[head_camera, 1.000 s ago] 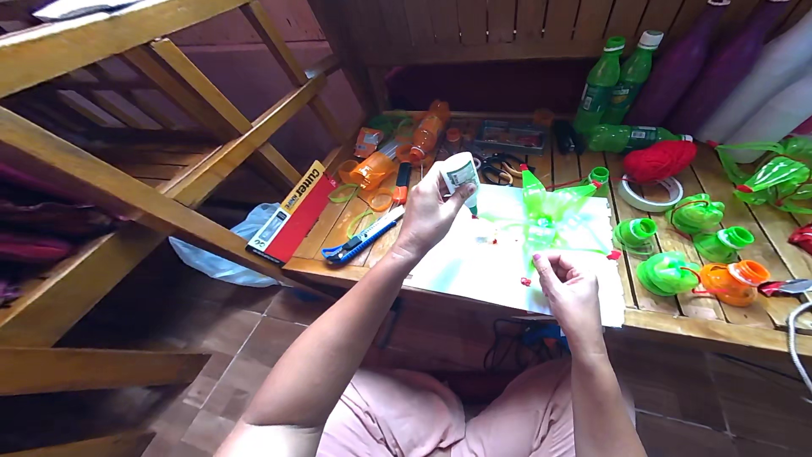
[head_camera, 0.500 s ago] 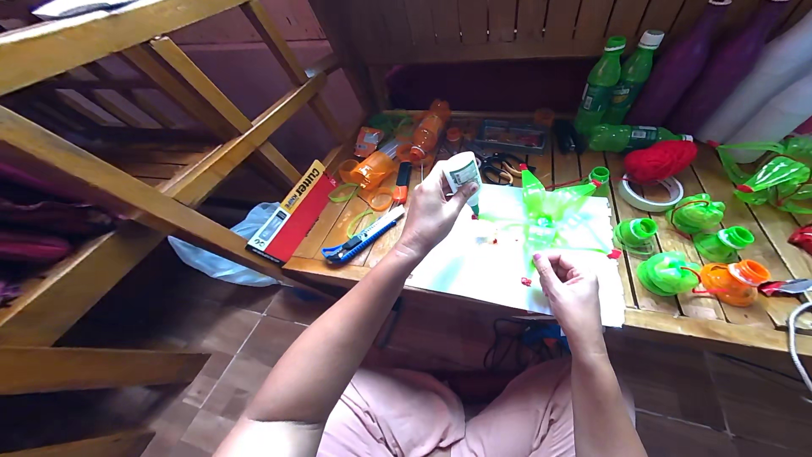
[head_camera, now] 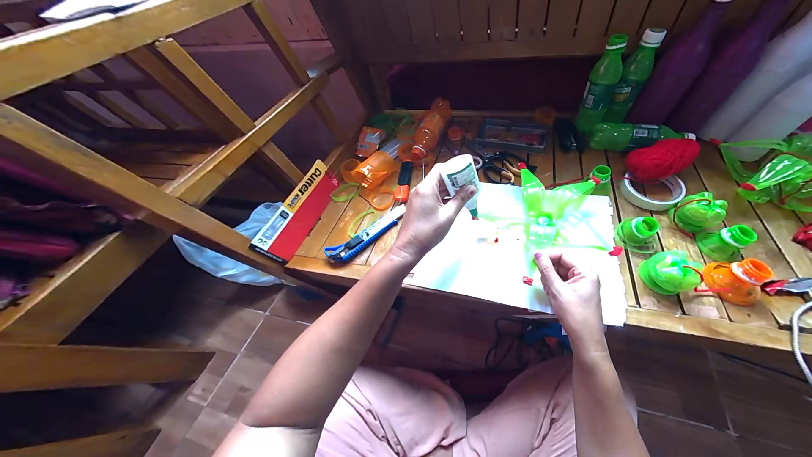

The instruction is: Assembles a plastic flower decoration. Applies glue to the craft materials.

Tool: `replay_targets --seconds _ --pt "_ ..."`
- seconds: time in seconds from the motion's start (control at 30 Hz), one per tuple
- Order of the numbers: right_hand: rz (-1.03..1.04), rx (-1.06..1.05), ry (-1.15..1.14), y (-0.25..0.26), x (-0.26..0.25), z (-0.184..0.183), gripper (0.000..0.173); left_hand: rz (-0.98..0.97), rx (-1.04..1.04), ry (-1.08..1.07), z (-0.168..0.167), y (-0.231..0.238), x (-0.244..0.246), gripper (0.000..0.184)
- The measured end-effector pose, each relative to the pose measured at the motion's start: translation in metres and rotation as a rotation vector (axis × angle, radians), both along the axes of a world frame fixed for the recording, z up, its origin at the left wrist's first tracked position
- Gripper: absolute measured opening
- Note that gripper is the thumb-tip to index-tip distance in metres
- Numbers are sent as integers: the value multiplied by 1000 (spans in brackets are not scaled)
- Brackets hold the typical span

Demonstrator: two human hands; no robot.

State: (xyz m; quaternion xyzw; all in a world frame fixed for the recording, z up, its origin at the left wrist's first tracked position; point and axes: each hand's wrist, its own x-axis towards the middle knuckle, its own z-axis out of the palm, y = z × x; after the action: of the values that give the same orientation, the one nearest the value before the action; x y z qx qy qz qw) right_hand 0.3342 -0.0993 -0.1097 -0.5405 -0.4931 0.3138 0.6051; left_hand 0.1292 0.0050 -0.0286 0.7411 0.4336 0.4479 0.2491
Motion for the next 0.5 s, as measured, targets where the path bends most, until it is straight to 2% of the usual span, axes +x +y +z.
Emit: replay_targets --seconds 0.33,0.5 --pt "4 9 9 0 0 1 12 36 -10 2 0 -8 5 36" --pt "14 -13 10 -2 5 5 14 17 -43 -95 6 -15 -8 37"
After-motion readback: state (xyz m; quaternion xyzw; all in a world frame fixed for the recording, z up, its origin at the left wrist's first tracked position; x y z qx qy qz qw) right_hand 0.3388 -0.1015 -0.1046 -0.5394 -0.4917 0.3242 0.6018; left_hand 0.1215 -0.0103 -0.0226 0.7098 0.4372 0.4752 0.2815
